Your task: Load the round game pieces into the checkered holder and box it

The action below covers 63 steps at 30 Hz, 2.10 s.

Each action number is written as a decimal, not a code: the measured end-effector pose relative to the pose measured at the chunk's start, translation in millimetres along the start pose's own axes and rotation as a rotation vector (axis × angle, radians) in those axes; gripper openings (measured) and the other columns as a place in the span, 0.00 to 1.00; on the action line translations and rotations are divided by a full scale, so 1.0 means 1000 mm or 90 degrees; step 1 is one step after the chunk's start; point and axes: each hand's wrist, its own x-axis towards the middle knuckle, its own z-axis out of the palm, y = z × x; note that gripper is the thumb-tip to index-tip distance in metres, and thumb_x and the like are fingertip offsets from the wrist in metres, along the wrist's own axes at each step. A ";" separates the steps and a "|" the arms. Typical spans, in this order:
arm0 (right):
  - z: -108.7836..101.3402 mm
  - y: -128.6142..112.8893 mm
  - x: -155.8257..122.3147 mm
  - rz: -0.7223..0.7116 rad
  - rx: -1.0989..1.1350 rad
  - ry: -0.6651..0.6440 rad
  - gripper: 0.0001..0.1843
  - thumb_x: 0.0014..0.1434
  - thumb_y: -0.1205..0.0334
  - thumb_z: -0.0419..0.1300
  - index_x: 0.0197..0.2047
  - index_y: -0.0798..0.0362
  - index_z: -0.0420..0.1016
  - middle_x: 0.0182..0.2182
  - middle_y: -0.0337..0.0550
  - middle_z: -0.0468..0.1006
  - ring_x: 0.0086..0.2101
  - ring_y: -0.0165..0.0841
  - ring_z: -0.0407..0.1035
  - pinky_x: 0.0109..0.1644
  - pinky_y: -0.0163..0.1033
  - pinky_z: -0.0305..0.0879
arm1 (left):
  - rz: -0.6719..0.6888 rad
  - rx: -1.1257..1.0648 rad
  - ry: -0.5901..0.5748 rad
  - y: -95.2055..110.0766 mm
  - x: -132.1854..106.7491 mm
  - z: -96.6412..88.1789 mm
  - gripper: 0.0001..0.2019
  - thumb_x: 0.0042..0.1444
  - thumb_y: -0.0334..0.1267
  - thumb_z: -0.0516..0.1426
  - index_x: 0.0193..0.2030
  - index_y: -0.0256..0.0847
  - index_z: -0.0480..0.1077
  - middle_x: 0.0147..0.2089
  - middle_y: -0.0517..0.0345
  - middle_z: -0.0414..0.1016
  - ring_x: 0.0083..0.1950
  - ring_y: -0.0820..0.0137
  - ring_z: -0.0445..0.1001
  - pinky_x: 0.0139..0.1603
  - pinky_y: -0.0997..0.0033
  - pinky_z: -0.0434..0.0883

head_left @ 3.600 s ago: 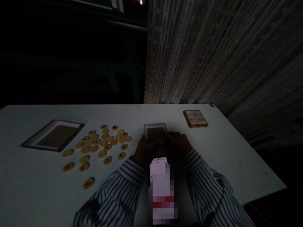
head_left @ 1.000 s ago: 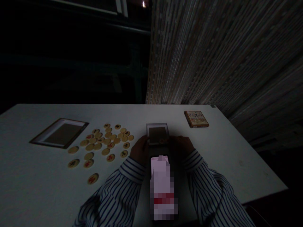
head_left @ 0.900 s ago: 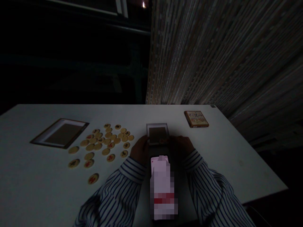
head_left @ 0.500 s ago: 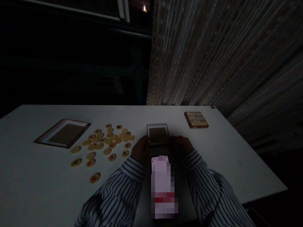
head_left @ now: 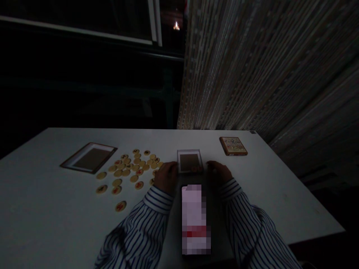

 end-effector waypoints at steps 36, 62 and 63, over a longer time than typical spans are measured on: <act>-0.012 -0.087 0.002 -0.433 -0.134 0.051 0.13 0.57 0.65 0.49 0.29 0.55 0.73 0.26 0.45 0.75 0.28 0.30 0.67 0.30 0.34 0.53 | -0.006 0.236 0.009 -0.050 -0.048 -0.113 0.13 0.55 0.42 0.50 0.39 0.38 0.72 0.37 0.52 0.74 0.40 0.66 0.72 0.43 0.64 0.70; 0.014 -0.147 0.005 -0.505 -0.162 -0.108 0.13 0.58 0.60 0.51 0.45 0.51 0.71 0.38 0.46 0.74 0.38 0.35 0.68 0.40 0.41 0.58 | 0.064 0.362 -0.057 -0.092 -0.051 -0.094 0.14 0.47 0.46 0.57 0.39 0.43 0.74 0.55 0.45 0.66 0.56 0.50 0.60 0.49 0.44 0.62; 0.014 -0.149 0.004 -0.504 -0.162 -0.108 0.13 0.57 0.60 0.51 0.45 0.50 0.70 0.38 0.46 0.74 0.38 0.35 0.67 0.40 0.41 0.58 | 0.066 0.362 -0.065 -0.093 -0.051 -0.094 0.14 0.47 0.46 0.56 0.39 0.44 0.74 0.55 0.45 0.66 0.56 0.50 0.60 0.49 0.44 0.63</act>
